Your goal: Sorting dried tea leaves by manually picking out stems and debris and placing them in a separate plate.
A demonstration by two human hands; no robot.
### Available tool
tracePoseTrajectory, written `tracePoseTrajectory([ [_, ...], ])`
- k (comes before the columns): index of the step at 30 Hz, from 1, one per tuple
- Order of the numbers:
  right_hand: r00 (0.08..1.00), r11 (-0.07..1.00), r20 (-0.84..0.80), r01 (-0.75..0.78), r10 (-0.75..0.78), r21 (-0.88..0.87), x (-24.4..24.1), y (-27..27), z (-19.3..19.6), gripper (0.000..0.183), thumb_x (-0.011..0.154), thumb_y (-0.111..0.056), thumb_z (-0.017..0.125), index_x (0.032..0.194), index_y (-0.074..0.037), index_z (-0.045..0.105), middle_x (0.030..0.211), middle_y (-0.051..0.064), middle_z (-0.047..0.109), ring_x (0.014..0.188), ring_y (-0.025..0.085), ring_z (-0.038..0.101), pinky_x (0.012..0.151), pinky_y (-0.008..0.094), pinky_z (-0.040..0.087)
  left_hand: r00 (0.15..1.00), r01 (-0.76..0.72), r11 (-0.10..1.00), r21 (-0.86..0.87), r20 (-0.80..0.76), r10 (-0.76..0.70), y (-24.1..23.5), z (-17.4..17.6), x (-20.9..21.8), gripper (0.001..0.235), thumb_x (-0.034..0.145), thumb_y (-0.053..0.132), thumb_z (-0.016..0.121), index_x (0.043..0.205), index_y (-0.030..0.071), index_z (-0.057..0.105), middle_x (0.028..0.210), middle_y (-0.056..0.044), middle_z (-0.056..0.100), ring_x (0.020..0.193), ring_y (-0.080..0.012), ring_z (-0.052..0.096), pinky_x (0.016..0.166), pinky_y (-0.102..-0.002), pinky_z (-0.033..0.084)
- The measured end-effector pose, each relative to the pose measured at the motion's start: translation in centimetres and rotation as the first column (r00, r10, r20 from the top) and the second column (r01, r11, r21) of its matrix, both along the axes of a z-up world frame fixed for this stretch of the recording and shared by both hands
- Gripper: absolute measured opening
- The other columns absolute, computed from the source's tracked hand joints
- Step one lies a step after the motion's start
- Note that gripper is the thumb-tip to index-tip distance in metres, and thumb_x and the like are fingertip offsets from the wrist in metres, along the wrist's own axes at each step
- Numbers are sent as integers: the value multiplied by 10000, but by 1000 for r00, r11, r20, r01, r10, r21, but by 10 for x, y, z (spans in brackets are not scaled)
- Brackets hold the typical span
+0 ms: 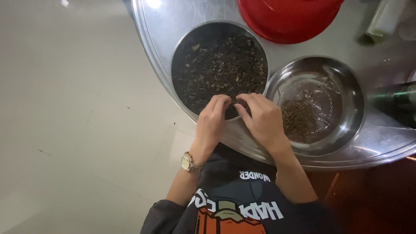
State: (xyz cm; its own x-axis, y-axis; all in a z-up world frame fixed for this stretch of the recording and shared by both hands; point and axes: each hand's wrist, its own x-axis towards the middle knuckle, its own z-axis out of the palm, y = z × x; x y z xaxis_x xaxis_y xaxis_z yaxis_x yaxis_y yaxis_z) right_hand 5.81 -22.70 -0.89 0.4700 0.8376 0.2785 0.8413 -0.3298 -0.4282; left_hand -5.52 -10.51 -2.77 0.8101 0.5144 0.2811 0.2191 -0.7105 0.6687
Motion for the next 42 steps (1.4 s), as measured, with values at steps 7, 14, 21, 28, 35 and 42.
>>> tracePoseTrajectory([
  [7, 999, 1000, -30, 25, -26, -11, -2, 0, 6, 112, 1047, -228, 670, 1091, -132, 710, 879, 22, 685, 859, 214, 721, 695, 303, 592, 1000, 15, 999, 30, -16, -15, -4, 5, -2, 115, 1010, 28, 569, 1096, 78, 626, 918, -46, 666, 858, -213, 738, 731, -306, 616],
  [14, 998, 997, -37, 58, -57, 52, 4, -16, 13, 90, 1046, -222, 680, 1029, -138, 710, 823, 17, 685, 804, 220, 717, 670, 322, 588, 997, 46, 987, -155, 65, -36, 0, -5, 3, 153, 975, 29, 626, 1094, 113, 670, 940, -24, 700, 894, -194, 738, 778, -293, 611],
  [21, 971, 969, -57, 238, -234, 67, 17, -69, 8, 127, 1055, -224, 704, 979, -124, 720, 813, 34, 702, 789, 230, 715, 687, 332, 586, 971, 238, 954, -182, 71, -228, -26, 4, 24, 126, 1013, 73, 588, 1112, 115, 653, 918, -43, 673, 864, -215, 727, 756, -321, 600],
  [28, 934, 931, -62, 357, -353, 71, 35, -151, -38, 132, 1071, -223, 729, 1017, -104, 743, 881, 70, 716, 861, 295, 705, 782, 415, 561, 900, 436, 891, -124, 79, -429, -73, -12, 54, 198, 997, 38, 538, 1158, 116, 624, 982, -97, 652, 962, -296, 697, 809, -377, 590],
  [35, 913, 913, -26, 408, -407, 26, 33, -180, -27, 225, 1128, -260, 688, 1076, -45, 727, 954, 135, 697, 925, 365, 695, 841, 459, 539, 860, 501, 855, 133, 29, -509, -101, -8, 79, 270, 925, 69, 676, 1182, 34, 600, 1002, -140, 629, 928, -296, 682, 801, -353, 570],
  [42, 935, 931, -66, 352, -347, 97, 31, -163, -14, 160, 1102, -109, 690, 1013, 16, 735, 978, 135, 733, 879, 274, 651, 824, 392, 492, 886, 454, 881, 134, 37, -462, -62, 0, 66, 248, 923, 55, 723, 1138, -5, 617, 1080, -181, 663, 919, -269, 660, 807, -324, 597],
])
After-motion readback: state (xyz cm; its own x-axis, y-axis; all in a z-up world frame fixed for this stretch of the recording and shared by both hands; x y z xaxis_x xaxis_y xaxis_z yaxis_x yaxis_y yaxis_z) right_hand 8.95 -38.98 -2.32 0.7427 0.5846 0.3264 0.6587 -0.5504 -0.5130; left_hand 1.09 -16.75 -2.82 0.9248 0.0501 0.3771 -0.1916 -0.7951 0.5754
